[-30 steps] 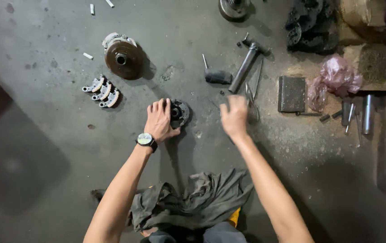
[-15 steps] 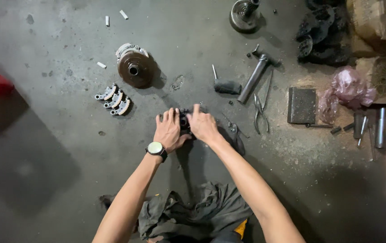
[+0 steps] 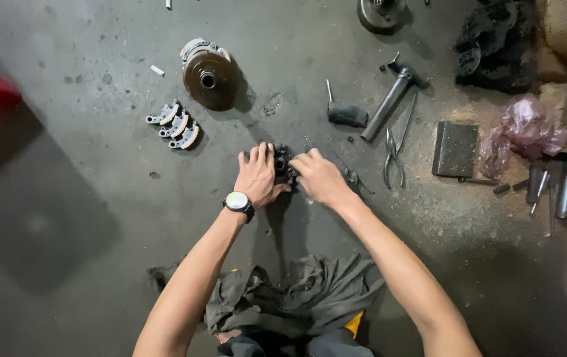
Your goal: The person sits on the floor and assembles mechanical parts, using a hammer to tap components into place and pliers to adjust small pieces. They handle a cylindrical housing, brake shoes, and small metal clips, arranging them on the floor and fitting them together.
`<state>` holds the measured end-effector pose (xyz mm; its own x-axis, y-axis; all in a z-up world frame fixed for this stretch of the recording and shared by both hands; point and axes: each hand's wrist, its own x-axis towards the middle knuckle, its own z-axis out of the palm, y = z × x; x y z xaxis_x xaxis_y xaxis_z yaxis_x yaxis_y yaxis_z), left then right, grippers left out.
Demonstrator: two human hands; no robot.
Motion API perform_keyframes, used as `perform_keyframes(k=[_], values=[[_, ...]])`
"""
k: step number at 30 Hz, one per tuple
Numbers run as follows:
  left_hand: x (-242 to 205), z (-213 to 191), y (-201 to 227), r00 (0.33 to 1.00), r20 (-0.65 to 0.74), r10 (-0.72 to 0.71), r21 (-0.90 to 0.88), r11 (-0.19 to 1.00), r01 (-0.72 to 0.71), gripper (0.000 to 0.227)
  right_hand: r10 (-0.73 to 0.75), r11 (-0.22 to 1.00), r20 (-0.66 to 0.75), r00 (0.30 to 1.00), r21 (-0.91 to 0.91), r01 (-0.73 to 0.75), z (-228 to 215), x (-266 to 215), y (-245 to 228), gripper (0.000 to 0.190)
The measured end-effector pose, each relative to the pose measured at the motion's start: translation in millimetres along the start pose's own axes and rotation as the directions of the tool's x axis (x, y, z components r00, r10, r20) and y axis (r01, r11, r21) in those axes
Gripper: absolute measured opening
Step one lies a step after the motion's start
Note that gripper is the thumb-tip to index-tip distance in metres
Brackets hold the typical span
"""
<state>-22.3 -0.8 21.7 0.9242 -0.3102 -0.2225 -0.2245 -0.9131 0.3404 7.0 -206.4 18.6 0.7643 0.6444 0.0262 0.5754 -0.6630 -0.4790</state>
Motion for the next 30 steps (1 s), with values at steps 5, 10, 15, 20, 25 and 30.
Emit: perform_keyframes(k=[5,10,15,20,25,30], values=[[-0.9,22.0,-4.2,0.997,-0.066,-0.033,-0.026,0.999,0.032,0.106,-0.043,0.994,0.11,0.993,-0.094,0.053,18.8,9.0,4.5,0.027],[-2.6,26.3,-1.9,0.995,-0.075,-0.062,0.003,0.998,0.062,0.107,-0.079,0.986,0.156,0.985,-0.131,0.1,15.5,9.9,3.0,0.02],[-1.4,29.6,-3.6,0.998,-0.055,-0.044,0.0,0.999,0.044,0.111,-0.092,0.985,0.14,0.986,-0.129,0.11,12.2,6.9,1.9,0.024],[-5.0,23.2,-1.8,0.997,-0.056,-0.048,-0.033,0.998,0.046,0.111,0.014,0.996,0.134,0.991,-0.087,-0.003,13.7,5.7,3.0,0.034],[-3.5,26.9,-4.4,0.996,-0.083,-0.023,0.033,0.999,0.026,0.109,0.06,0.995,0.164,0.985,-0.086,-0.047,12.2,13.8,-1.3,0.033],[-2.0,21.0,-1.8,0.998,-0.046,-0.041,0.004,0.999,0.042,0.109,0.359,0.927,0.157,0.92,0.057,-0.371,5.1,17.5,-10.5,0.034]])
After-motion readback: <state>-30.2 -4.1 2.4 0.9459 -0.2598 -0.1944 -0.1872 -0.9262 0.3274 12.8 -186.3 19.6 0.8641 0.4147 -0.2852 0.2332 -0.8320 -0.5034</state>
